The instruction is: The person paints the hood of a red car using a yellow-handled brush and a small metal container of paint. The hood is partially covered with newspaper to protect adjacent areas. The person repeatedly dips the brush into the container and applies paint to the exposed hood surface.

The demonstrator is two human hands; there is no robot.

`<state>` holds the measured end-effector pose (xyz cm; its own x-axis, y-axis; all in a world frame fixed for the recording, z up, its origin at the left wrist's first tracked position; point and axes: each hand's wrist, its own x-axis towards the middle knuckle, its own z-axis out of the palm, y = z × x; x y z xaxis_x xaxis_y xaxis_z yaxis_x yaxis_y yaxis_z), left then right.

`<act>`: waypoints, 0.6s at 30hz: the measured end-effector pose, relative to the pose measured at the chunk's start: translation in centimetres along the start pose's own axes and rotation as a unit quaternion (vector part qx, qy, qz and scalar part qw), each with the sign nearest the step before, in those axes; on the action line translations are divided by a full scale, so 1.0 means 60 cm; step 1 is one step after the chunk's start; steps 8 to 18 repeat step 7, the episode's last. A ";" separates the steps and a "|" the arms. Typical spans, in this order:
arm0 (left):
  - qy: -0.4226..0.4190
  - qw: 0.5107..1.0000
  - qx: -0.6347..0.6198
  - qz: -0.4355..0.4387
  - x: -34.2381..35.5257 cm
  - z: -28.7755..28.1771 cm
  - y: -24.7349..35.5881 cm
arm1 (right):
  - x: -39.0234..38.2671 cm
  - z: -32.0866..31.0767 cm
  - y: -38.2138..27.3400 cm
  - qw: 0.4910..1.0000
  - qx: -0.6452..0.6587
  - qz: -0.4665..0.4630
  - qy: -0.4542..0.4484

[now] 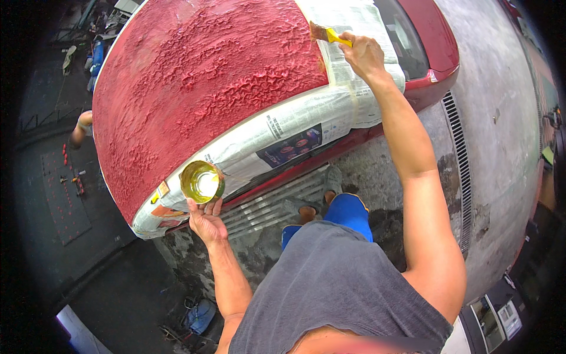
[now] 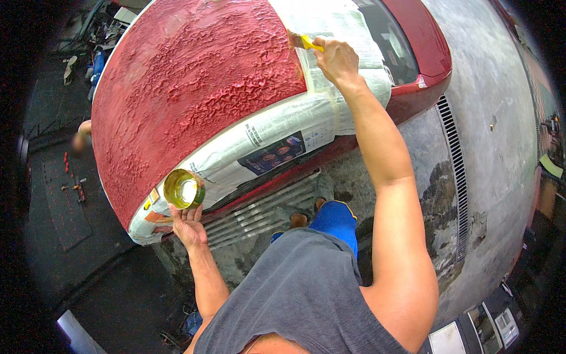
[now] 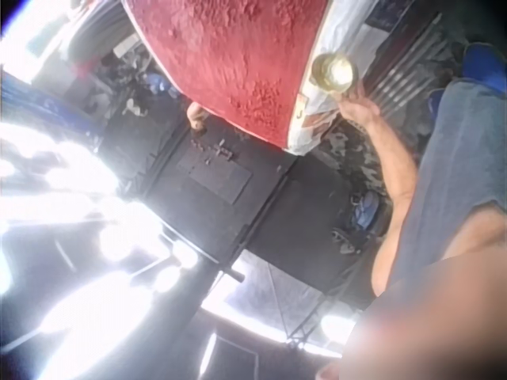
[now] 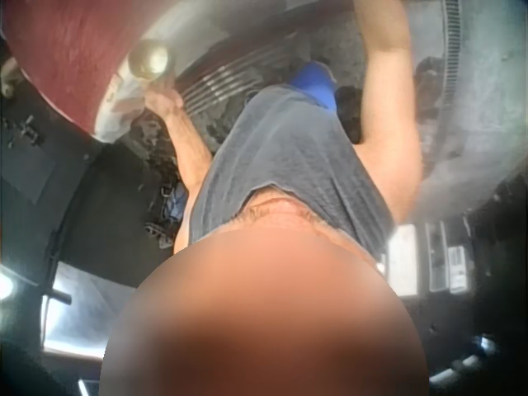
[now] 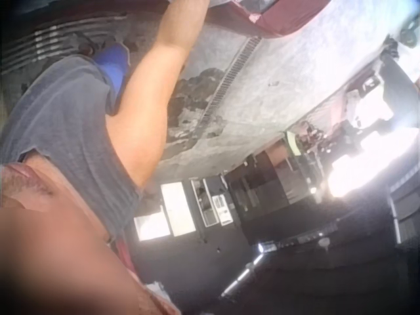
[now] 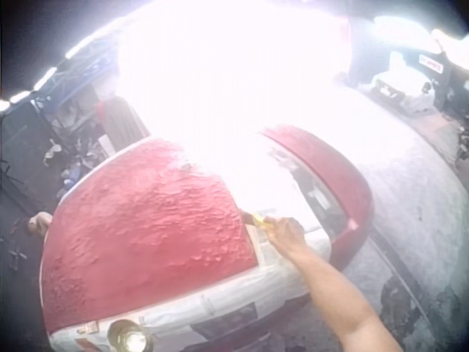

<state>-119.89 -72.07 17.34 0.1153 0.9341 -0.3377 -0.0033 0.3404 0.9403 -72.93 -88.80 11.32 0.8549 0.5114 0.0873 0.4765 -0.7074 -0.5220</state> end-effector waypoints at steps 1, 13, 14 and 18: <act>0.001 1.000 -0.001 -0.001 -0.001 0.001 0.000 | -0.007 -0.001 0.003 1.000 -0.008 -0.006 -0.009; 0.009 1.000 -0.018 -0.006 0.006 -0.005 -0.003 | -0.062 -0.019 0.024 0.998 -0.016 -0.042 -0.038; 0.009 1.000 -0.018 -0.006 0.006 -0.005 -0.003 | -0.062 -0.019 0.024 0.998 -0.016 -0.042 -0.038; 0.009 1.000 -0.018 -0.006 0.006 -0.005 -0.003 | -0.062 -0.019 0.024 0.998 -0.016 -0.042 -0.038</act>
